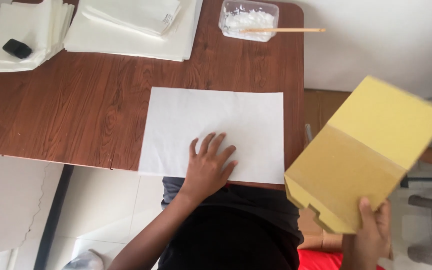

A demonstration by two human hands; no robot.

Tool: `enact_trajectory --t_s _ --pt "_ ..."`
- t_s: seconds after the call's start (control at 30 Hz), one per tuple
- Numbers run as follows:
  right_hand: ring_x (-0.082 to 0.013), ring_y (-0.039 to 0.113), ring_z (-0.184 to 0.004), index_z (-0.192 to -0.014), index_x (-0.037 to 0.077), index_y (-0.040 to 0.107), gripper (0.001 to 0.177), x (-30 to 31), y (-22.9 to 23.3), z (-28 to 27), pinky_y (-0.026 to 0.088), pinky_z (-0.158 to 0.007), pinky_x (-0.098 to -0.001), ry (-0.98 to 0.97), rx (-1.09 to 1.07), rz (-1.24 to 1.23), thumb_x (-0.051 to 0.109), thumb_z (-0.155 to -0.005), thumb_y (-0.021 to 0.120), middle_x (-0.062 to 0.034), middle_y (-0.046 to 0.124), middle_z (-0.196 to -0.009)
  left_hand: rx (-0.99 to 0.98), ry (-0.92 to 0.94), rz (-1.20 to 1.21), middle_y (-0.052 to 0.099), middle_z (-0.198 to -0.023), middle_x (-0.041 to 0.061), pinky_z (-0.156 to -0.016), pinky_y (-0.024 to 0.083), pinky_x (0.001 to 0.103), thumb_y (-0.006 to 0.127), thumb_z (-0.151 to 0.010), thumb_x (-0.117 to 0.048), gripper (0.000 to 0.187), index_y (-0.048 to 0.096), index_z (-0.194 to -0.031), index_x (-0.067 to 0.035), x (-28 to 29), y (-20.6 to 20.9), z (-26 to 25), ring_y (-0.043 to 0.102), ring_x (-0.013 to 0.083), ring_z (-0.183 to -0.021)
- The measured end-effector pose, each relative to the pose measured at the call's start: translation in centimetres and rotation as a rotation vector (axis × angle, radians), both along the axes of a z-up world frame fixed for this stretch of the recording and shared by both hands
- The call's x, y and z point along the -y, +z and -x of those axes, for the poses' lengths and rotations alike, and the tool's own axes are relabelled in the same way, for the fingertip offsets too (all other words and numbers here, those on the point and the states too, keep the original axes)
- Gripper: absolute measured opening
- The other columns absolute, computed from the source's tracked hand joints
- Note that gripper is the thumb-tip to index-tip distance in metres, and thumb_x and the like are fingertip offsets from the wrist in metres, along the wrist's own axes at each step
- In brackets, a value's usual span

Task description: Manually assembling a paper bag by folding paper sheets and applying glue with a brush.

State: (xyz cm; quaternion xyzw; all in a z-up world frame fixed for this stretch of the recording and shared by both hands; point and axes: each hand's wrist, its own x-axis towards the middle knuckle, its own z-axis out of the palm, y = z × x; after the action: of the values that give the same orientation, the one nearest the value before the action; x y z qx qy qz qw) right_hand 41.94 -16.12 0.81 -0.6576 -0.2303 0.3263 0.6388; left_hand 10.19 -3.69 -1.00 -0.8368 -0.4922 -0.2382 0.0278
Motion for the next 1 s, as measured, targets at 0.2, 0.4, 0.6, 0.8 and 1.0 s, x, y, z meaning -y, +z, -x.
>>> enact_trajectory --t_s 0.2,0.4,0.6,0.8,1.0 --pt "-0.0017 0.061 -0.098 -0.128 0.018 0.061 0.031 -2.4 4.0 2.4 0.051 -0.087 -0.0177 0.028 0.026 0.013 0.018 -0.098 0.061 0.007 0.065 -0.114 0.151 -0.129 0.104 0.053 -0.149 0.011 -0.107 0.038 0.058 0.059 -0.098 -0.014 0.027 0.064 -0.124 -0.016 -1.8 -0.4 -1.2 0.052 0.0289 -0.133" --pt "-0.0229 0.067 -0.12 -0.15 0.005 0.048 0.063 -11.5 8.6 8.9 0.054 -0.104 -0.0343 0.383 0.021 0.454 0.022 -0.091 0.06 -0.0099 0.068 -0.134 0.017 0.04 0.013 0.05 -0.153 0.015 -0.113 0.036 0.059 0.065 -0.094 -0.021 0.034 0.065 -0.128 -0.018 -5.4 1.2 3.9 0.05 0.0361 -0.14" --pt "-0.0238 0.059 -0.035 -0.112 -0.007 0.063 0.033 -15.6 1.2 7.5 0.045 -0.026 -0.0312 0.609 0.129 0.24 0.02 -0.093 0.071 -0.0212 0.064 -0.059 -0.044 0.234 0.134 0.059 -0.138 0.008 -0.107 0.038 0.055 0.067 -0.094 -0.045 0.038 0.07 -0.127 -0.025 -5.6 0.5 5.1 0.053 0.0282 -0.133" --pt "-0.0271 0.064 -0.048 -0.123 -0.005 0.063 0.038 -17.1 0.3 7.5 0.05 -0.036 -0.0376 0.566 0.232 0.362 0.021 -0.095 0.07 -0.0252 0.07 -0.068 -0.037 0.25 0.155 0.059 -0.135 0.008 -0.107 0.036 0.057 0.067 -0.093 -0.05 0.04 0.071 -0.126 -0.027 -6.3 0.4 5.1 0.052 0.0279 -0.131" --pt "-0.0118 0.043 -0.05 -0.147 0.008 0.059 0.06 -18.7 1.2 8.2 0.039 -0.052 -0.0295 0.558 0.777 0.501 0.041 -0.096 0.061 0.0002 0.05 -0.053 -0.093 0.185 0.034 0.06 -0.138 0.007 -0.098 0.043 0.049 0.064 -0.096 -0.053 0.043 0.065 -0.13 -0.026 -6.9 1.4 5.9 0.06 0.0269 -0.12"
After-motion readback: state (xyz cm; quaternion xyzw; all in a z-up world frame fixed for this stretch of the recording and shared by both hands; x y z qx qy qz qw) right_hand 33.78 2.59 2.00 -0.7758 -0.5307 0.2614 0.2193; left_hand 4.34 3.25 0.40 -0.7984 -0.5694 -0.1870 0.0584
